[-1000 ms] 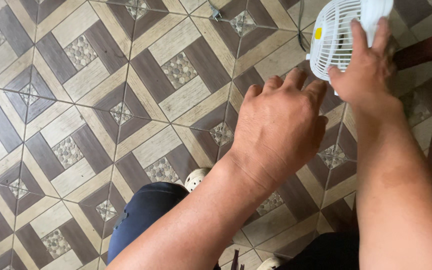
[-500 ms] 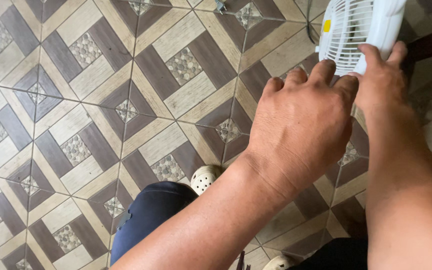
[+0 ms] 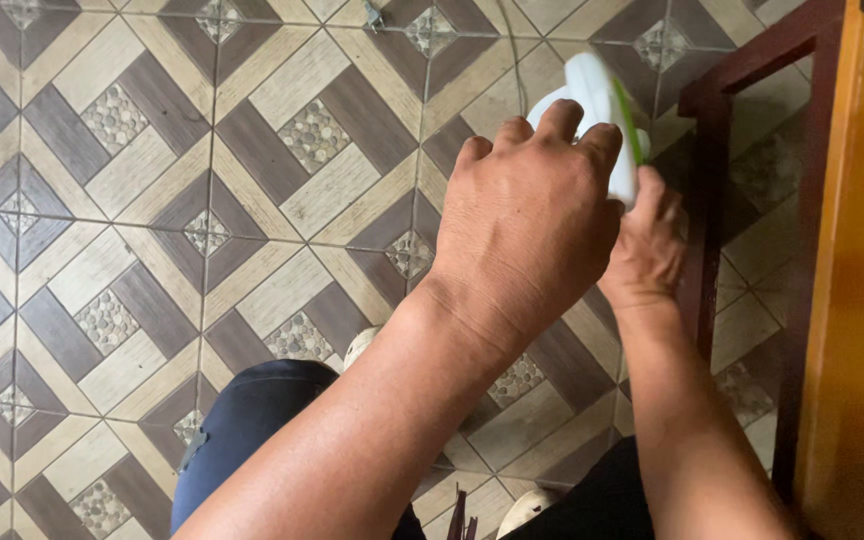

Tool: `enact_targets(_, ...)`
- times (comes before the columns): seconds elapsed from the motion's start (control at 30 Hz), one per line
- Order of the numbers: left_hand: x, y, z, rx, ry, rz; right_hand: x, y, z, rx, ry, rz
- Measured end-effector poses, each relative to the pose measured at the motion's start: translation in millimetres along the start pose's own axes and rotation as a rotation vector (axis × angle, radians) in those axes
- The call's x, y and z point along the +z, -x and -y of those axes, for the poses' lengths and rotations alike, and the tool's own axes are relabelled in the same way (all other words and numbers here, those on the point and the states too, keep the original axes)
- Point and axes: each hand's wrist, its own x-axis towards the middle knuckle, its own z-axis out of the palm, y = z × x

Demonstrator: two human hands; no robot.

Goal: The person sits on the floor and handles several small portable fans. They place a white fan on a table, use a screwdriver to remove screws from the back, and separate the front and rear grilles to expose the fan blades.

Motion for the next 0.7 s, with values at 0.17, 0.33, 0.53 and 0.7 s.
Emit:
enact_targets(0.17,10,3,-15,0.032,-0.066,0.016,14,-3,-2,-0.05,-0.013,0.128)
enact_targets(0.33,16,6,-21,0.041,-0.074,0.035,3,-5,11,-0.123,0.215,0.25)
enact_targets(0.53,-1,27,-22,-0.063,0.152,0.026,-42,41,25,-0.245,0.196,0.18)
enact_targets(0.7,-67,47,-33,-0.161,0.194,0.092,-122,73,79,-0.151,0.124,0.29)
